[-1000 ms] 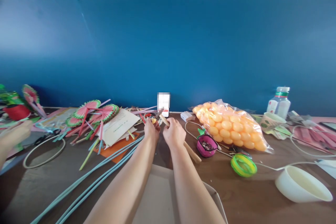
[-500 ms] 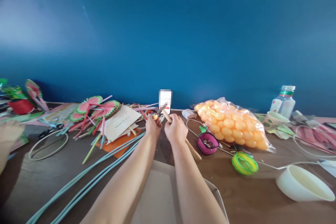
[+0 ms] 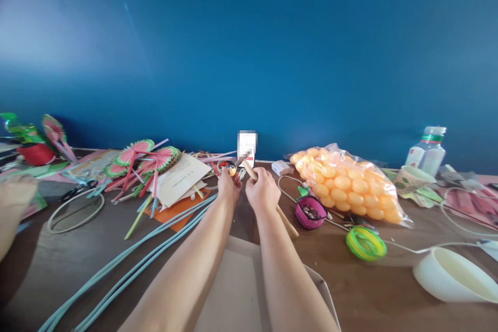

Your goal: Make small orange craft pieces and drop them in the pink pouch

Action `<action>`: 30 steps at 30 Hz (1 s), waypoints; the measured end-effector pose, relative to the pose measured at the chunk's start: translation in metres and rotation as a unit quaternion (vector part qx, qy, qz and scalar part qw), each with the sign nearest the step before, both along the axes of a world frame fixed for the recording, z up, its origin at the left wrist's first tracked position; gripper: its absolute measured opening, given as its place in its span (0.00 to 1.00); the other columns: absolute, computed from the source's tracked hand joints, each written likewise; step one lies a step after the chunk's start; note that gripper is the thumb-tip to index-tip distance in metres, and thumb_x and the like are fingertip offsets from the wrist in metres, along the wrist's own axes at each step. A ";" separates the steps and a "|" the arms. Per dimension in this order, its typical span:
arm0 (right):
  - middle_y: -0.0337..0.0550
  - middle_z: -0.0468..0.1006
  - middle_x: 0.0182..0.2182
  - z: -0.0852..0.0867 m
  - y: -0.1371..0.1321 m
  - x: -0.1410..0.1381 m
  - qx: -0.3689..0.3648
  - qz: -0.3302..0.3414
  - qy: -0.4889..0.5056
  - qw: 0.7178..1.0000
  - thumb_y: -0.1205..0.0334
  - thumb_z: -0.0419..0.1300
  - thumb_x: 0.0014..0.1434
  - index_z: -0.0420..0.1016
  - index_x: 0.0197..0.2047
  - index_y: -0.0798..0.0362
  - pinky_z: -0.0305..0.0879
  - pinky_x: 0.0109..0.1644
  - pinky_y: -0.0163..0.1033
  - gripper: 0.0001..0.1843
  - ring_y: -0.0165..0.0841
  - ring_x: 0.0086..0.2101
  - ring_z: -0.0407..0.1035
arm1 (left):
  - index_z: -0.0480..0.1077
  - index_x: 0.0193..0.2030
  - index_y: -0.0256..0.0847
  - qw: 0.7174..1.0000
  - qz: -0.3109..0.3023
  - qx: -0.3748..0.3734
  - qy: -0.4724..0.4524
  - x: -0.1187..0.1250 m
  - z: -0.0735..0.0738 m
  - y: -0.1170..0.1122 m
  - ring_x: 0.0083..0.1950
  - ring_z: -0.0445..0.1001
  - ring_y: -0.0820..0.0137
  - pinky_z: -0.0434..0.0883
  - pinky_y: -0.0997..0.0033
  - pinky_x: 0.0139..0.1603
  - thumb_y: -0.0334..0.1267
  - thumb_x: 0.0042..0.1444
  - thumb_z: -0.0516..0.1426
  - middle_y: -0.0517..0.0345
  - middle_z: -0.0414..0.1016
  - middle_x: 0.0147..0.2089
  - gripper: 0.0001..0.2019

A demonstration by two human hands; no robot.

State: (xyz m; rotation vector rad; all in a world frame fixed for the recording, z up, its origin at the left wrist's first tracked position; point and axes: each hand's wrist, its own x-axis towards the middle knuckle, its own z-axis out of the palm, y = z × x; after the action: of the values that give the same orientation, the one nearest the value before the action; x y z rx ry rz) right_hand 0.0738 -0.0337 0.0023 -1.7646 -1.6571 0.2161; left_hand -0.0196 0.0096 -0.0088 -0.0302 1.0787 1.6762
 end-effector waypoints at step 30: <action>0.52 0.78 0.49 -0.011 0.016 0.018 -0.215 -0.027 -0.058 0.975 0.61 0.59 0.56 0.76 0.49 0.48 0.68 0.47 0.47 0.17 0.46 0.49 0.73 | 0.65 0.34 0.39 1.000 -0.007 0.003 0.000 0.002 0.000 -0.003 0.19 0.62 0.79 0.56 0.83 0.17 0.46 0.66 0.49 0.58 0.66 0.27 0.14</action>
State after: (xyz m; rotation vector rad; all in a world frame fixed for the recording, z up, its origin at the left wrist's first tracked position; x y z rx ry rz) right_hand 0.0915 -0.0178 -0.0090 -2.1739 -1.7352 0.4848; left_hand -0.0176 0.0069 -0.0085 -0.0186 1.0719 1.6666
